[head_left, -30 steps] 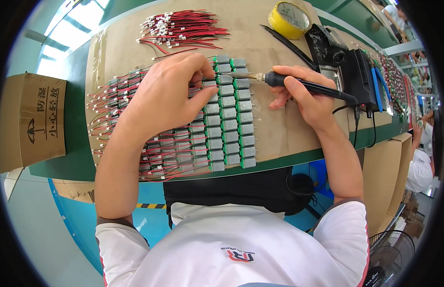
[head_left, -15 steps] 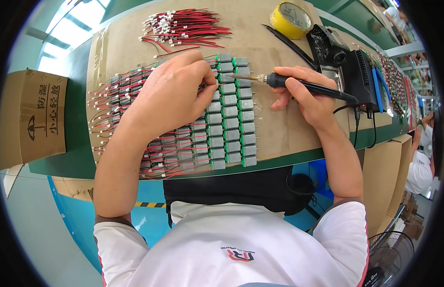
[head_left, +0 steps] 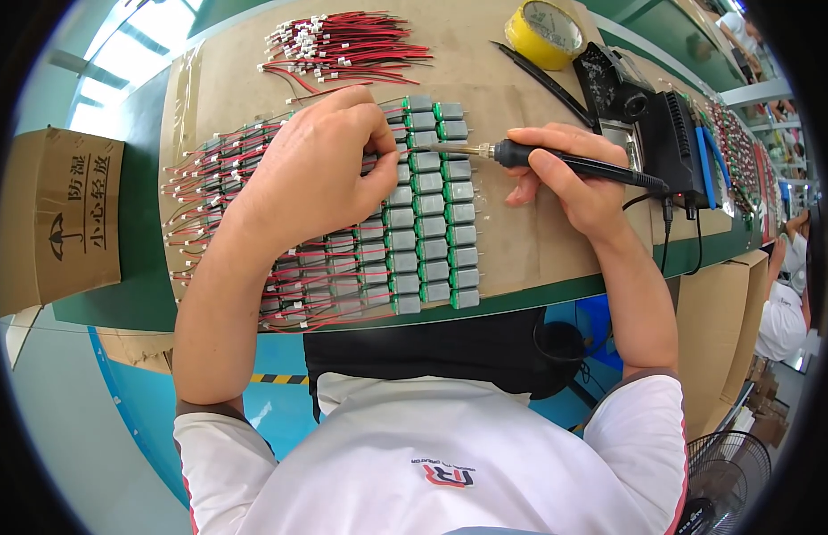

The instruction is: The person solders wires onto small electronic components arranged in a grid at an assembly station. This is done using a soldering iron.

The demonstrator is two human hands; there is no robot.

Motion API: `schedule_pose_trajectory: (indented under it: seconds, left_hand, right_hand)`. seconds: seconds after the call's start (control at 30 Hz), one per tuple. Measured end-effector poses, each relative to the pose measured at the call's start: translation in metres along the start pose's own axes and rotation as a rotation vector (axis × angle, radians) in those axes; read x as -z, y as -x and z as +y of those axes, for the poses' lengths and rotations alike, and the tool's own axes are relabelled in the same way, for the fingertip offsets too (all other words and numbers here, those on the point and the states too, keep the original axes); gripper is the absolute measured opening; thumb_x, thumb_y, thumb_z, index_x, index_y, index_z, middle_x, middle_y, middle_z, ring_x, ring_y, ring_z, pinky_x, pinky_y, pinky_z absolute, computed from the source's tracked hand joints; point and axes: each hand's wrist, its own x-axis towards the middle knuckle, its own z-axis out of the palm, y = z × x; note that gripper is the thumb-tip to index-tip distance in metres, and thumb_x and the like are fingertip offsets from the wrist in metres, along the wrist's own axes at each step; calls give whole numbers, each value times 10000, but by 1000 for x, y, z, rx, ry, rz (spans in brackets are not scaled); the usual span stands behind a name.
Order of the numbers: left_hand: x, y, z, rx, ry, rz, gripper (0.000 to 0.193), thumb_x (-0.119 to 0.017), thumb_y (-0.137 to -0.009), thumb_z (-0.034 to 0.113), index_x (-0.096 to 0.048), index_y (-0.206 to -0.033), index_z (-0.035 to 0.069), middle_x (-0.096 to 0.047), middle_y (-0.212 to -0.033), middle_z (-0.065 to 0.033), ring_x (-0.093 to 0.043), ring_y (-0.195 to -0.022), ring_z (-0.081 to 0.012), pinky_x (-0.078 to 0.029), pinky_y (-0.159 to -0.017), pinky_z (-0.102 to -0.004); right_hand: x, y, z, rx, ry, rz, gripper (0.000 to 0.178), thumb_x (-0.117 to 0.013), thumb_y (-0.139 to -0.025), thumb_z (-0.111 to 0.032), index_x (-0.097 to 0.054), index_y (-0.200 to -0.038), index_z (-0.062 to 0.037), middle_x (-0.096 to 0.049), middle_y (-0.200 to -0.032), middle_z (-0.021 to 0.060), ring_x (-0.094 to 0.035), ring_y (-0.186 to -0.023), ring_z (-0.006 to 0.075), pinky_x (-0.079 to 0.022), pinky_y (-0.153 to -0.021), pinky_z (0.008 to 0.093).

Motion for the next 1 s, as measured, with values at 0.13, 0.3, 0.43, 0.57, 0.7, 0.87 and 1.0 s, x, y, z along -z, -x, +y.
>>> schedule_pose_trajectory:
  seconds: [0.13, 0.3, 0.43, 0.57, 0.7, 0.87, 1.0]
  left_hand:
    - [0, 0, 1, 21, 27, -2, 113, -731, -837, 28, -637, -858, -30, -595, -875, -100, -614, -736, -215, -528, -674, -331]
    - [1, -1, 1, 20, 29, 2, 116, -733, -835, 27, -635, -850, -32, -595, -870, -95, -605, -719, -204, -521, -660, -325]
    - [-1, -2, 0, 21, 22, 5, 118, -733, -833, 28, -633, -841, -35, -594, -861, -96, -604, -717, -207, -519, -658, -327]
    - [-1, -2, 1, 19, 12, 6, 122, -734, -833, 33, -634, -841, -37, -593, -855, -98, -604, -717, -208, -519, -658, -330]
    - [-1, -2, 1, 25, 7, 3, 125, -735, -834, 39, -639, -841, -41, -593, -850, -101, -602, -714, -213, -520, -659, -335]
    - [-1, -2, 1, 31, 3, 4, 126, -736, -834, 43, -643, -837, -43, -594, -851, -102, -601, -710, -217, -520, -659, -337]
    - [-1, -2, 1, 32, 3, -1, 130, -738, -836, 45, -643, -836, -44, -595, -851, -102, -601, -710, -216, -521, -659, -337]
  right_hand:
    - [-1, 0, -1, -7, -15, 2, 256, -670, -972, 37, -761, -1205, 93, -774, -953, 160, -765, -708, 170, -602, -645, 261]
    - [-2, -1, -2, -9, 6, 2, 251, -671, -968, 40, -765, -1195, 91, -777, -961, 158, -761, -706, 163, -603, -642, 261]
    - [-2, -1, -1, -16, 17, 3, 251, -673, -966, 39, -767, -1194, 88, -777, -959, 156, -760, -704, 159, -601, -640, 259]
    - [-2, -1, -2, -23, 27, 7, 250, -676, -964, 37, -770, -1191, 85, -778, -954, 153, -763, -704, 161, -597, -639, 256]
    - [-1, -1, -1, -21, 38, 6, 251, -680, -962, 33, -772, -1190, 84, -781, -945, 151, -765, -701, 163, -590, -639, 253]
    - [-2, -1, -1, -16, 25, 13, 251, -682, -961, 30, -773, -1189, 84, -784, -946, 154, -766, -699, 163, -589, -640, 251]
    - [-2, -1, -2, -17, 46, 6, 251, -680, -961, 31, -772, -1188, 87, -785, -948, 161, -767, -697, 167, -589, -644, 251]
